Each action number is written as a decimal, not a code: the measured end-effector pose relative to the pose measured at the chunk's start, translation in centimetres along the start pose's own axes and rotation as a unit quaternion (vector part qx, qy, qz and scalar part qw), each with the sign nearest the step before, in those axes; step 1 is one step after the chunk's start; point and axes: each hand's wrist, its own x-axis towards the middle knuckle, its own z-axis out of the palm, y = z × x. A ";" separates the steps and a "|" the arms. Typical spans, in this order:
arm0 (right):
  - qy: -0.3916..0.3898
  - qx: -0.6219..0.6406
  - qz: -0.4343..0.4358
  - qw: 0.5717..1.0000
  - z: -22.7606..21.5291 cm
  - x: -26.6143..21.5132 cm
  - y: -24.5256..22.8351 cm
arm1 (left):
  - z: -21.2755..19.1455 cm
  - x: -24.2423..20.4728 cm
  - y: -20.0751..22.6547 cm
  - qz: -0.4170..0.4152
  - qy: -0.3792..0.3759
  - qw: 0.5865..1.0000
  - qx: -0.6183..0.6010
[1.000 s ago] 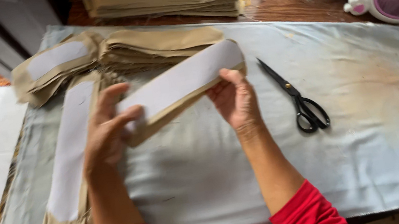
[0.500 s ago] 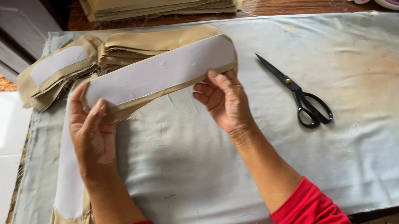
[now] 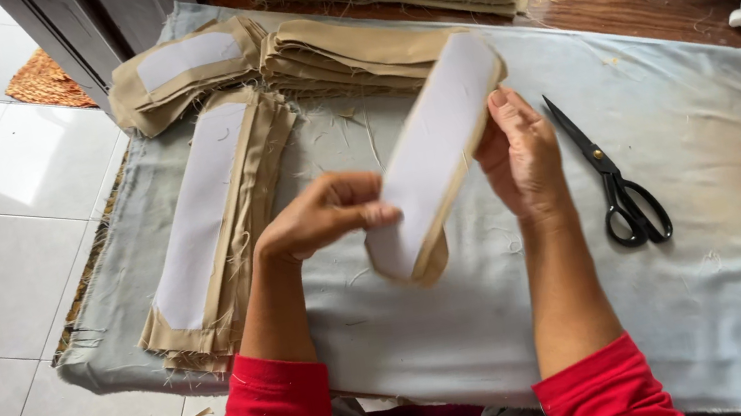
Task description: The person uses scissors to cut beige fabric pieces along a white paper pattern. They repeatedly trim the edges, remove excess fabric, and stack the cut pieces on the table.
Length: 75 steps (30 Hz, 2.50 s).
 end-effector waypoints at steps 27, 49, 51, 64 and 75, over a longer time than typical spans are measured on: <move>0.052 -0.818 0.239 0.520 -15.2 -9.5 -10.6 | -4.6 2.6 -2.6 0.155 0.284 0.880 -0.347; -0.258 -0.002 0.155 0.954 3.0 -9.5 -1.8 | -6.1 3.9 -5.0 0.207 0.480 0.830 -0.196; -0.285 -0.100 0.134 0.944 2.1 -8.9 -0.4 | -6.3 3.7 -4.2 0.229 0.486 0.826 -0.168; -0.332 -0.257 0.161 0.893 1.8 -9.6 -2.6 | -4.8 2.4 -0.9 0.283 0.424 0.833 -0.213; -0.306 -0.278 0.160 0.896 1.3 -9.1 -1.8 | -5.2 2.7 -2.6 0.177 0.375 0.874 -0.253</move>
